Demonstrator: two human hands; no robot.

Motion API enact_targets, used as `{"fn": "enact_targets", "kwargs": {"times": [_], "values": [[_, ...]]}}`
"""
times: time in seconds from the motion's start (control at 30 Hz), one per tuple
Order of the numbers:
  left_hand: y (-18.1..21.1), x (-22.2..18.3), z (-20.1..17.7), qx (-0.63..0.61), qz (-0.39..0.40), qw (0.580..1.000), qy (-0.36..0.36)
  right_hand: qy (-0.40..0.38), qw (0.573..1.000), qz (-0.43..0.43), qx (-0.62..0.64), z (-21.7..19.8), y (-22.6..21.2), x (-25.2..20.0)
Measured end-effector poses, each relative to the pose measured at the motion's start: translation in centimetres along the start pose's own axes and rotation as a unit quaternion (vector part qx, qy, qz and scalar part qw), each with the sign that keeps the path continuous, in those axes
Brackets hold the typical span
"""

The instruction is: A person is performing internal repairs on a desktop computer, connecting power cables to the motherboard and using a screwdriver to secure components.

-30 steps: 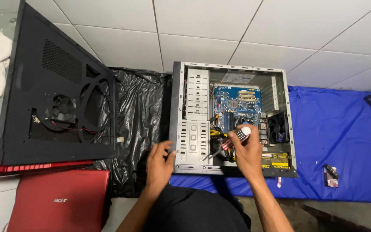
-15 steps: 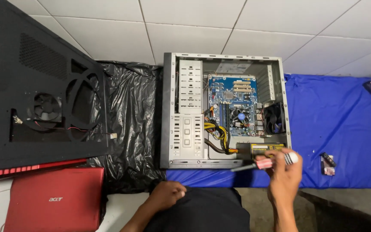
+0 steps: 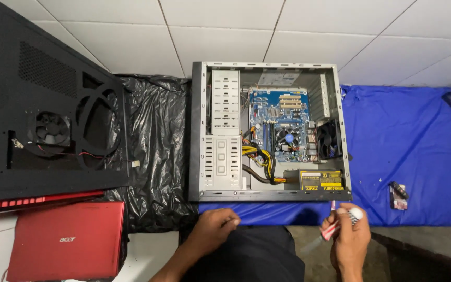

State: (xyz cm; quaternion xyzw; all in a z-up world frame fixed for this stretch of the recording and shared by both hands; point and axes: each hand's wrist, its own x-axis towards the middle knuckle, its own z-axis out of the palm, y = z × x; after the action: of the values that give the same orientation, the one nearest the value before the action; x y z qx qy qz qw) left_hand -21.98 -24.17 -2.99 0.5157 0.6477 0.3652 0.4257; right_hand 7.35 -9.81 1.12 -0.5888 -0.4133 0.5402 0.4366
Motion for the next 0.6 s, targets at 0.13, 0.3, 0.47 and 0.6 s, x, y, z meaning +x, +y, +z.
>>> {"fn": "enact_targets", "kwargs": {"times": [0.13, 0.3, 0.47, 0.6], "values": [[3.4, 0.6, -1.7, -0.024, 0.002, 0.984, 0.176, -0.118, 0.938, 0.033, -0.325, 4.0, -3.3, 1.1], [-2.8, 0.9, -3.9, -0.002, -0.095, 0.898, 0.429, -0.3, 0.824, -0.032, -0.479, 11.7, -0.9, 3.3], [-4.5, 0.9, -5.4, -0.11, -0.348, 0.912, 0.19, -0.331, 0.772, 0.037, -0.541, 16.2, 1.9, 5.4], [-3.9, 1.0, -5.2, -0.115, -0.35, 0.909, 0.193, -0.371, 0.731, 0.049, -0.571, 16.3, 4.9, 7.4]]}}
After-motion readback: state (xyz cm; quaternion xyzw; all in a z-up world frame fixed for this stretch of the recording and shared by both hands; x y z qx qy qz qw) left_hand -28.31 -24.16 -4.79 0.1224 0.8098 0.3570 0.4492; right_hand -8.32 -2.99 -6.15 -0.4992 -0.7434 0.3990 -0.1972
